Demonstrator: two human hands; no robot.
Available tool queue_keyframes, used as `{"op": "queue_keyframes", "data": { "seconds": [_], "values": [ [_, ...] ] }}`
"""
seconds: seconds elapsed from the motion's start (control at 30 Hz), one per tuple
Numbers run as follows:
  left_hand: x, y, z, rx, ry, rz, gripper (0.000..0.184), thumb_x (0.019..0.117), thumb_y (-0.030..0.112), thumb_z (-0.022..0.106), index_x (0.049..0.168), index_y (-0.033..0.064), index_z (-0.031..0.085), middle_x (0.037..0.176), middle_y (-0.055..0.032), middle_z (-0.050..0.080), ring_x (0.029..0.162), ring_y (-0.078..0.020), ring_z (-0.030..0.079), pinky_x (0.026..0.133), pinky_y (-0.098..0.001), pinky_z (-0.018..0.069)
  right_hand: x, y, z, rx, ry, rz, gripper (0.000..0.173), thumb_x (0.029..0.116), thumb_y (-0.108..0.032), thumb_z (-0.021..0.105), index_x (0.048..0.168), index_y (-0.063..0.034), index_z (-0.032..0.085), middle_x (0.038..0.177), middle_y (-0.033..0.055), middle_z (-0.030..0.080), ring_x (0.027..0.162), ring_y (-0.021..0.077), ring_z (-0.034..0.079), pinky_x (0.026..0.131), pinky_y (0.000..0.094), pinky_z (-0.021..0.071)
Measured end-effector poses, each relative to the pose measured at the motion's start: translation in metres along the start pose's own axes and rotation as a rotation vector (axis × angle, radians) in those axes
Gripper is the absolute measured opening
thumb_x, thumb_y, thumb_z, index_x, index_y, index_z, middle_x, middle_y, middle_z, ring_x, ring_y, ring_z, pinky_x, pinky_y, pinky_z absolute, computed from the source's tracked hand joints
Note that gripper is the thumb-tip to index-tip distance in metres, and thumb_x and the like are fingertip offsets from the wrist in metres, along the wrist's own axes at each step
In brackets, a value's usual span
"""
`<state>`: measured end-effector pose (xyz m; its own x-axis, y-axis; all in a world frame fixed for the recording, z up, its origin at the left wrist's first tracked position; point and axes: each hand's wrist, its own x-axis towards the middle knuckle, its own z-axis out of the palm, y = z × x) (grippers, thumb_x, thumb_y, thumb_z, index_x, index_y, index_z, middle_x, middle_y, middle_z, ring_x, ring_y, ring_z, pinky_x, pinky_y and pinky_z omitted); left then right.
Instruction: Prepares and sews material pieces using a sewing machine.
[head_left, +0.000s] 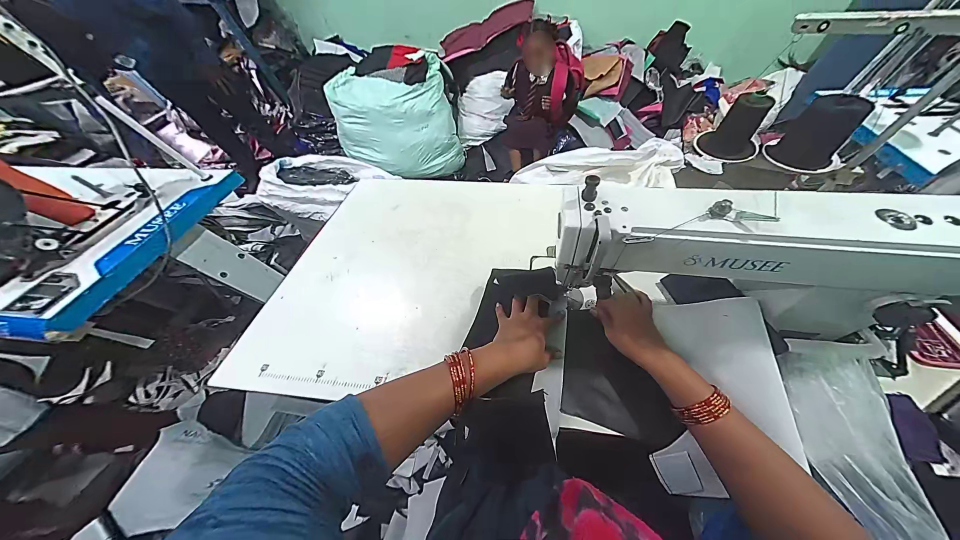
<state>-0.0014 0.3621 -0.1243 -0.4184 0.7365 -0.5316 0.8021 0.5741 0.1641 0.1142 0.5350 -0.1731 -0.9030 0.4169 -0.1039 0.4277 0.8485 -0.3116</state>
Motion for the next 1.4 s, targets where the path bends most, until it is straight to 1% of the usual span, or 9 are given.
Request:
{"op": "queue_keyframes", "data": {
  "seconds": [0.27, 0.4, 0.47, 0.6, 0.77, 0.9, 1.03, 1.3, 1.4],
  "values": [
    [0.0003, 0.0006, -0.0020, -0.005, 0.000, 0.001, 0.075, 0.0968, 0.052, 0.063, 0.162, 0.0372, 0.030, 0.167, -0.0274, 0.014, 0.152, -0.0529, 0.014, 0.110, -0.0808, 0.0205, 0.0051, -0.0004, -0.0029, -0.014, 0.003, -0.008, 0.036, 0.1087, -0.028, 0.048, 0.119, 0.0007, 0.068, 0.116, 0.0235, 0.068, 0.122, 0.0417, 0.059, 0.117, 0.0610, 0.0261],
    [0.0006, 0.0003, -0.0011, -0.004, -0.001, 0.002, 0.075, 0.0970, 0.052, 0.063, 0.162, 0.0377, 0.029, 0.167, -0.0259, 0.014, 0.152, -0.0526, 0.015, 0.109, -0.0810, 0.0206, 0.0057, 0.0007, -0.0009, -0.017, 0.013, -0.011, 0.036, 0.1086, -0.029, 0.048, 0.117, 0.0008, 0.068, 0.113, 0.0231, 0.069, 0.120, 0.0416, 0.060, 0.116, 0.0613, 0.0270],
    [0.0009, 0.0005, -0.0009, -0.004, -0.001, 0.004, 0.074, 0.0972, 0.053, 0.062, 0.162, 0.0376, 0.029, 0.168, -0.0256, 0.015, 0.152, -0.0523, 0.015, 0.109, -0.0811, 0.0207, 0.0058, 0.0009, -0.0013, -0.024, 0.002, -0.005, 0.036, 0.1088, -0.029, 0.048, 0.118, -0.0002, 0.068, 0.114, 0.0221, 0.069, 0.121, 0.0407, 0.059, 0.117, 0.0610, 0.0262],
    [0.0011, -0.0001, -0.0005, 0.002, 0.001, 0.007, 0.074, 0.0975, 0.053, 0.062, 0.162, 0.0375, 0.029, 0.167, -0.0254, 0.016, 0.152, -0.0522, 0.015, 0.108, -0.0816, 0.0204, 0.0055, 0.0014, -0.0008, -0.011, 0.013, -0.010, 0.035, 0.1087, -0.028, 0.049, 0.115, 0.0003, 0.068, 0.110, 0.0220, 0.069, 0.118, 0.0404, 0.060, 0.116, 0.0612, 0.0262],
    [0.0028, -0.0001, 0.0008, 0.005, -0.002, 0.001, 0.075, 0.0971, 0.053, 0.063, 0.162, 0.0375, 0.029, 0.167, -0.0239, 0.017, 0.152, -0.0515, 0.016, 0.109, -0.0816, 0.0205, 0.0059, 0.0028, 0.0010, 0.024, 0.033, -0.001, 0.034, 0.1077, -0.026, 0.051, 0.114, 0.0007, 0.070, 0.112, 0.0220, 0.070, 0.120, 0.0409, 0.060, 0.117, 0.0610, 0.0262],
    [0.0008, -0.0010, 0.0007, 0.004, -0.003, 0.009, 0.073, 0.0983, 0.053, 0.061, 0.162, 0.0375, 0.029, 0.168, -0.0239, 0.016, 0.153, -0.0511, 0.015, 0.110, -0.0813, 0.0189, 0.0060, 0.0016, -0.0003, 0.024, 0.026, 0.006, 0.033, 0.1075, -0.027, 0.051, 0.112, 0.0004, 0.070, 0.111, 0.0210, 0.070, 0.119, 0.0393, 0.060, 0.117, 0.0602, 0.0259],
    [0.0008, -0.0012, 0.0001, 0.006, -0.008, 0.006, 0.073, 0.0977, 0.054, 0.062, 0.162, 0.0383, 0.030, 0.167, -0.0241, 0.017, 0.152, -0.0511, 0.016, 0.110, -0.0809, 0.0195, 0.0070, 0.0022, 0.0012, 0.024, 0.036, 0.003, 0.033, 0.1071, -0.026, 0.052, 0.109, 0.0007, 0.070, 0.108, 0.0200, 0.070, 0.117, 0.0384, 0.061, 0.117, 0.0592, 0.0264],
    [0.0011, -0.0027, -0.0005, 0.025, -0.021, 0.013, 0.073, 0.0980, 0.055, 0.060, 0.162, 0.0391, 0.029, 0.167, -0.0246, 0.018, 0.152, -0.0507, 0.016, 0.111, -0.0795, 0.0200, 0.0077, 0.0009, -0.0006, 0.025, 0.024, 0.019, 0.033, 0.1071, -0.027, 0.052, 0.109, 0.0002, 0.070, 0.106, 0.0189, 0.070, 0.116, 0.0367, 0.061, 0.116, 0.0579, 0.0267],
    [0.0006, -0.0030, -0.0015, 0.020, -0.017, 0.016, 0.072, 0.0976, 0.054, 0.061, 0.161, 0.0387, 0.031, 0.167, -0.0254, 0.017, 0.152, -0.0507, 0.016, 0.111, -0.0791, 0.0202, 0.0068, -0.0003, -0.0020, 0.031, 0.021, 0.021, 0.033, 0.1072, -0.028, 0.052, 0.109, 0.0003, 0.070, 0.106, 0.0193, 0.070, 0.116, 0.0366, 0.061, 0.116, 0.0578, 0.0268]
  ]
}}
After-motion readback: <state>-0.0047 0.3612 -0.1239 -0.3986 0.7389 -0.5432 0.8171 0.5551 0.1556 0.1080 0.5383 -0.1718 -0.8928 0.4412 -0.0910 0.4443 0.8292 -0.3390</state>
